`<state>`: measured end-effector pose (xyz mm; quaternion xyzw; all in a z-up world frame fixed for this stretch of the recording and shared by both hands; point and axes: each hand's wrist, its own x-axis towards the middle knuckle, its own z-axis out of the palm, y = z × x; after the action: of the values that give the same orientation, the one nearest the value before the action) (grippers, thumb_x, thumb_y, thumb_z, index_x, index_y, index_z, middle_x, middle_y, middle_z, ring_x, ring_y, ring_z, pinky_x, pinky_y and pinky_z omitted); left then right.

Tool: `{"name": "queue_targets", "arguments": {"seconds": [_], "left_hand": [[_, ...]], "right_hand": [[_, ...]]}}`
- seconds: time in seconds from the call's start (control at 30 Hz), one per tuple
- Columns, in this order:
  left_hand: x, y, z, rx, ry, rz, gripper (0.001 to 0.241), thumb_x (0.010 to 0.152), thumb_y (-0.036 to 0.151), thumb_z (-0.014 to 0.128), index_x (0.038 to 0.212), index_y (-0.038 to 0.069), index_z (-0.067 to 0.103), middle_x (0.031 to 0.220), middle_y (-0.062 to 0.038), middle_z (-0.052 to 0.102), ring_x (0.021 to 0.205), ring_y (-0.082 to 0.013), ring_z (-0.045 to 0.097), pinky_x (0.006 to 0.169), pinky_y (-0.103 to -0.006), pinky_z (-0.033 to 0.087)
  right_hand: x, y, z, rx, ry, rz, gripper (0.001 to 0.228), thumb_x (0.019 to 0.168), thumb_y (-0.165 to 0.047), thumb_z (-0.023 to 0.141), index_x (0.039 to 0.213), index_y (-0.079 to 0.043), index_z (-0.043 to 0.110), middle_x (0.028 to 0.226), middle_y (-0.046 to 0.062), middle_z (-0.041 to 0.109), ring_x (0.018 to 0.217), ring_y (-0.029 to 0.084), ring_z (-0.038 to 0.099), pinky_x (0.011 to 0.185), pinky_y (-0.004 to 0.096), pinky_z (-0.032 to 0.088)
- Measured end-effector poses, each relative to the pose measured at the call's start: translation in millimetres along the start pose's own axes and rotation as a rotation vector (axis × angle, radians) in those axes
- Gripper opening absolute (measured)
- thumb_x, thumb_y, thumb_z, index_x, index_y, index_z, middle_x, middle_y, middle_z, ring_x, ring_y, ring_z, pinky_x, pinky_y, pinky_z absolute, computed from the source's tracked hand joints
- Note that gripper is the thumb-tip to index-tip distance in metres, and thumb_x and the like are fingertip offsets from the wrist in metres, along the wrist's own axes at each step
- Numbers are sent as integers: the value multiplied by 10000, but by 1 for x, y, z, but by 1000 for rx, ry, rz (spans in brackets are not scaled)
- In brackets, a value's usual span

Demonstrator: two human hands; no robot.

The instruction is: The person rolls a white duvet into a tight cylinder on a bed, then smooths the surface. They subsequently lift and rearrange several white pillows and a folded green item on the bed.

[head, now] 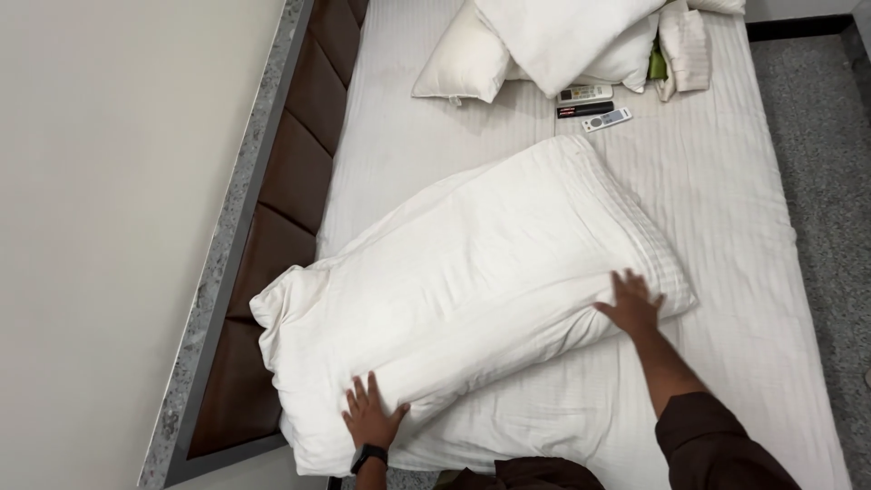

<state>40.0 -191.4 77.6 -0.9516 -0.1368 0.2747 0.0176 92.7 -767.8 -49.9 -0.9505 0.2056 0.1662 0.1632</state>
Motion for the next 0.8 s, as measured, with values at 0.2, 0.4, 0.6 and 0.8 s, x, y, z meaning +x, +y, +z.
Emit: {"name": "queue_targets", "arguments": {"seconds": [0.2, 0.4, 0.6, 0.8], "left_hand": [[39, 3, 43, -248, 150, -46, 1148, 826, 740, 666, 1652, 221, 60, 1705, -196, 10, 1561, -429, 56, 1163, -717, 161], [37, 79, 21, -80, 219, 374, 1036, 907, 686, 673, 1634, 203, 115, 1695, -200, 27, 1551, -411, 49, 1168, -750, 73], [44, 59, -11, -84, 61, 285, 1145, 793, 630, 753, 1643, 224, 104, 1724, -103, 22, 1586, -324, 42, 1261, -589, 57], [52, 28, -35, -148, -11, 126, 1367, 658, 829, 780, 1630, 193, 59, 1723, -123, -5, 1596, -305, -10, 1277, -540, 49]], "right_hand": [[32, -32, 102, -17, 424, 82, 760, 950, -304, 605, 1656, -200, 344, 1738, 127, 239, 1608, 319, 149, 1168, 725, 110], [-124, -252, 80, 20, 13, -776, 762, 845, -376, 626, 1518, -180, 328, 1625, 141, 224, 1489, 330, 163, 1147, 671, 98], [-114, -262, 58, 8, -103, -814, 1061, 794, -762, 664, 1591, -189, 262, 1674, 87, 210, 1548, 308, 164, 1229, 607, 76], [-70, -217, 3, -316, -121, -458, 1283, 641, -925, 636, 1609, -220, 175, 1705, 35, 133, 1574, 256, 114, 1255, 551, 78]]}}
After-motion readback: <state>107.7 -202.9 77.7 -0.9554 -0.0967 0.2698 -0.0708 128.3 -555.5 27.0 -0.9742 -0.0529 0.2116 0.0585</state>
